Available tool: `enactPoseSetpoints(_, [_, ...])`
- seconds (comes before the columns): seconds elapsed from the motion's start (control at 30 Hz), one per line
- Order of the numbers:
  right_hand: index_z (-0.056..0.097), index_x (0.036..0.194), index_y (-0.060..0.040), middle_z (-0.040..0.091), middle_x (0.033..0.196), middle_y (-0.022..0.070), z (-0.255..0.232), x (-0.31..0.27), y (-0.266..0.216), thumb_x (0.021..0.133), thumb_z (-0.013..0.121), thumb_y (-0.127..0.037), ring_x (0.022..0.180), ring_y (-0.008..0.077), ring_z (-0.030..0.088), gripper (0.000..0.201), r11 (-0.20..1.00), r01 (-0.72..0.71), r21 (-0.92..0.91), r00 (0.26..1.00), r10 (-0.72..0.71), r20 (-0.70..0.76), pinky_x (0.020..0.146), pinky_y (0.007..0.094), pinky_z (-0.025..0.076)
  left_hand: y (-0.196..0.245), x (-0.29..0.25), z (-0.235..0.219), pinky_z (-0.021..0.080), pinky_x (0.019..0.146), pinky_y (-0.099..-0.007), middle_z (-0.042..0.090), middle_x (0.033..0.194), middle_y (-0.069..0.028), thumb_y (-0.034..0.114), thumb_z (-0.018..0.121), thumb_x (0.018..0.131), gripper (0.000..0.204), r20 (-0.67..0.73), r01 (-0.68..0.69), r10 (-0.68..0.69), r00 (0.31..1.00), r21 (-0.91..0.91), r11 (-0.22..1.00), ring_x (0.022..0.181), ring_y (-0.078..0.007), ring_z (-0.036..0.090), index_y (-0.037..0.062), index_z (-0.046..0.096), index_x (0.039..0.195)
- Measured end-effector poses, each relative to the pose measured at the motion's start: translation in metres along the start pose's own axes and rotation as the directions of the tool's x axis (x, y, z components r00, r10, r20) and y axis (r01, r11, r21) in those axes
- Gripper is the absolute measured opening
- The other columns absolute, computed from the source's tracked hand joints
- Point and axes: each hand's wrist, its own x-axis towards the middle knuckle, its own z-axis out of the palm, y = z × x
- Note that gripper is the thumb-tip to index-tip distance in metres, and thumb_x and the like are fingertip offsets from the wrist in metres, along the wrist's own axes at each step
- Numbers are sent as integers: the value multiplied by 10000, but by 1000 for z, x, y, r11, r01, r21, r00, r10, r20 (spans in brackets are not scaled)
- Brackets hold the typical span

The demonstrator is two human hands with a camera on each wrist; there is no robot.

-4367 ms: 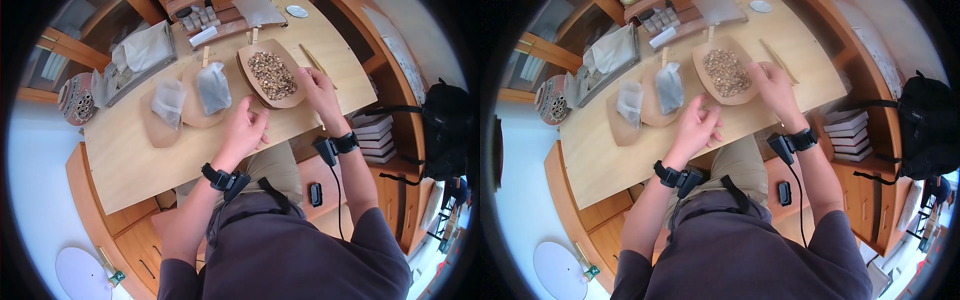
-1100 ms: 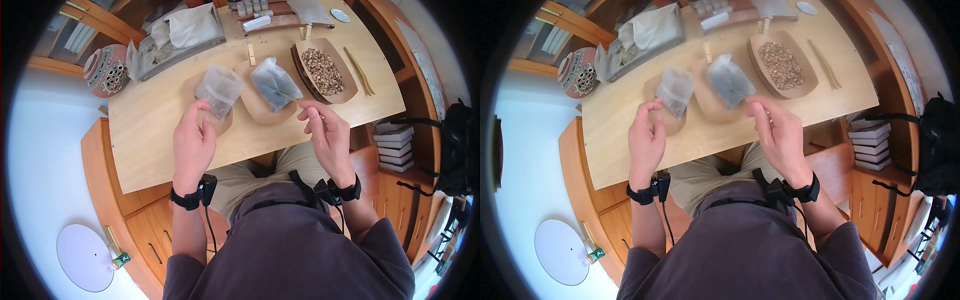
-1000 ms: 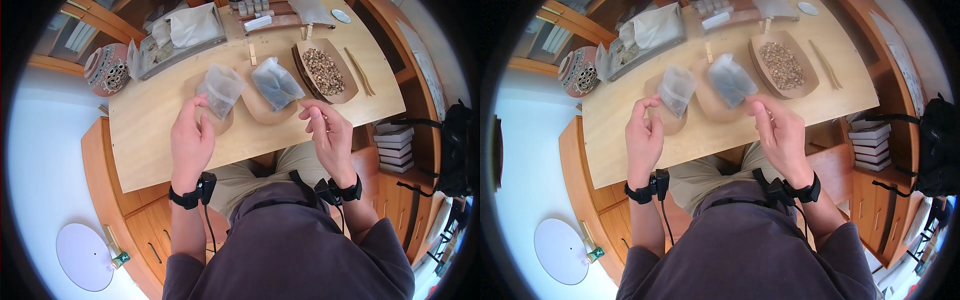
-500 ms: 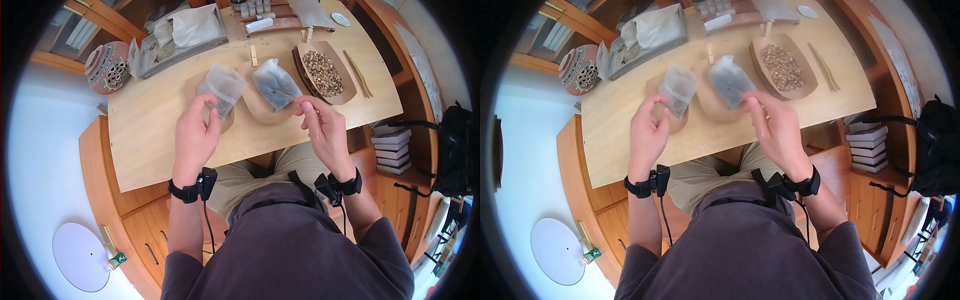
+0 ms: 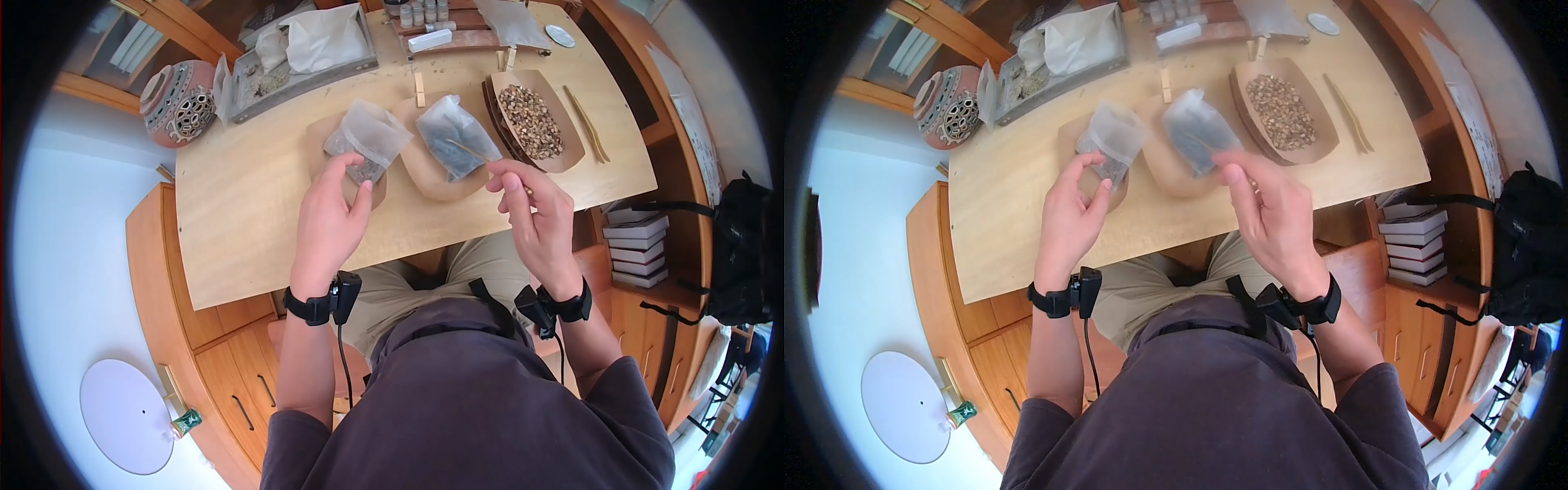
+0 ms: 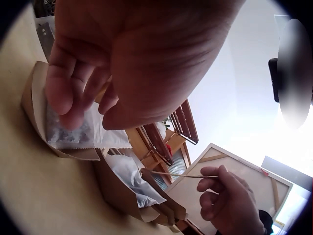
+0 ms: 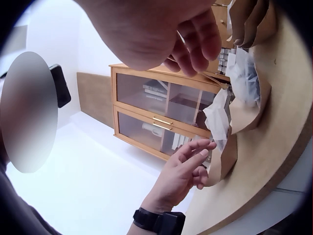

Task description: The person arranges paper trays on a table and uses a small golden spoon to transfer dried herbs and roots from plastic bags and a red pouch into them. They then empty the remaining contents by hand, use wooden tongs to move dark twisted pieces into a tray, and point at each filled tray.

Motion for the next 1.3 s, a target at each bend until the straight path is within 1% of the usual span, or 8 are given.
enactPoseSetpoints(0.23, [726, 1222, -27, 756, 903, 114, 0, 0, 1, 1114, 577, -211, 690, 172, 673, 259, 992, -124, -26, 991, 125, 52, 667, 316, 542, 4, -5, -3, 506, 643, -380, 716, 1044, -147, 137, 698, 976, 313, -119, -29, 7, 993, -191, 981, 617, -227, 611, 62, 656, 1278])
enactPoseSetpoints(0.33, [724, 1224, -28, 751, 895, 99, 0, 1, -1, 1117, 575, -207, 684, 171, 668, 255, 993, -119, 15, 992, 118, 38, 662, 311, 542, -1, 1, -1, 511, 646, -353, 706, 1180, -138, 124, 696, 977, 314, -31, 21, -24, 999, -98, 995, 627, -214, 619, 54, 656, 1281])
enactPoseSetpoints(0.47, [726, 1222, -30, 749, 892, 93, -2, -1, -6, 1117, 574, -195, 677, 165, 662, 248, 998, -59, 18, 998, 59, 21, 653, 306, 540, -19, 1, 12, 519, 652, -338, 661, 1360, -147, 124, 696, 979, 316, -22, -131, 130, 991, -69, 989, 625, -208, 613, 49, 657, 1283])
enactPoseSetpoints(0.7, [721, 1230, -16, 748, 893, 99, 1, -1, 4, 1117, 573, -196, 685, 162, 660, 259, 998, -45, -40, 999, 46, 15, 668, 305, 542, -12, -1, 8, 517, 627, -325, 653, 1387, -151, 114, 694, 979, 286, -71, -75, 64, 995, -157, 985, 604, -193, 595, 39, 669, 1254])
enactPoseSetpoints(0.8, [720, 1229, -13, 744, 890, 98, -1, 0, -1, 1119, 566, -203, 686, 158, 651, 267, 980, -198, -24, 979, 199, 46, 673, 303, 541, -2, -2, 4, 512, 609, -315, 649, 1395, -153, 103, 691, 978, 270, -139, -136, 108, 985, -212, 968, 593, -177, 592, 35, 674, 1239])
enactPoseSetpoints(0.97, [720, 1227, -12, 734, 883, 92, -1, 0, -4, 1122, 563, -203, 683, 148, 642, 269, 989, -142, 27, 990, 142, 23, 664, 301, 536, -12, 3, 9, 516, 611, -311, 633, 1444, -163, 108, 693, 980, 267, -141, -137, 112, 984, -183, 973, 597, -174, 607, 35, 679, 1236])
enactPoseSetpoints(1.07, [724, 1226, -19, 733, 886, 87, -2, -2, -8, 1120, 568, -182, 681, 139, 639, 250, 994, -97, 43, 995, 96, 9, 652, 290, 529, -21, 2, 13, 525, 620, -314, 622, 1468, -166, 124, 702, 980, 275, 30, -89, 91, 995, -66, 994, 607, -177, 619, 42, 687, 1242])
enactPoseSetpoints(1.3, [730, 1223, -26, 740, 901, 77, -4, -5, -9, 1118, 572, -159, 673, 126, 640, 232, 998, -45, 48, 999, 46, -12, 626, 272, 526, -19, 1, 15, 537, 632, -323, 627, 1445, -177, 133, 709, 978, 276, -86, -60, 47, 995, -158, 986, 591, -175, 618, 51, 697, 1241])
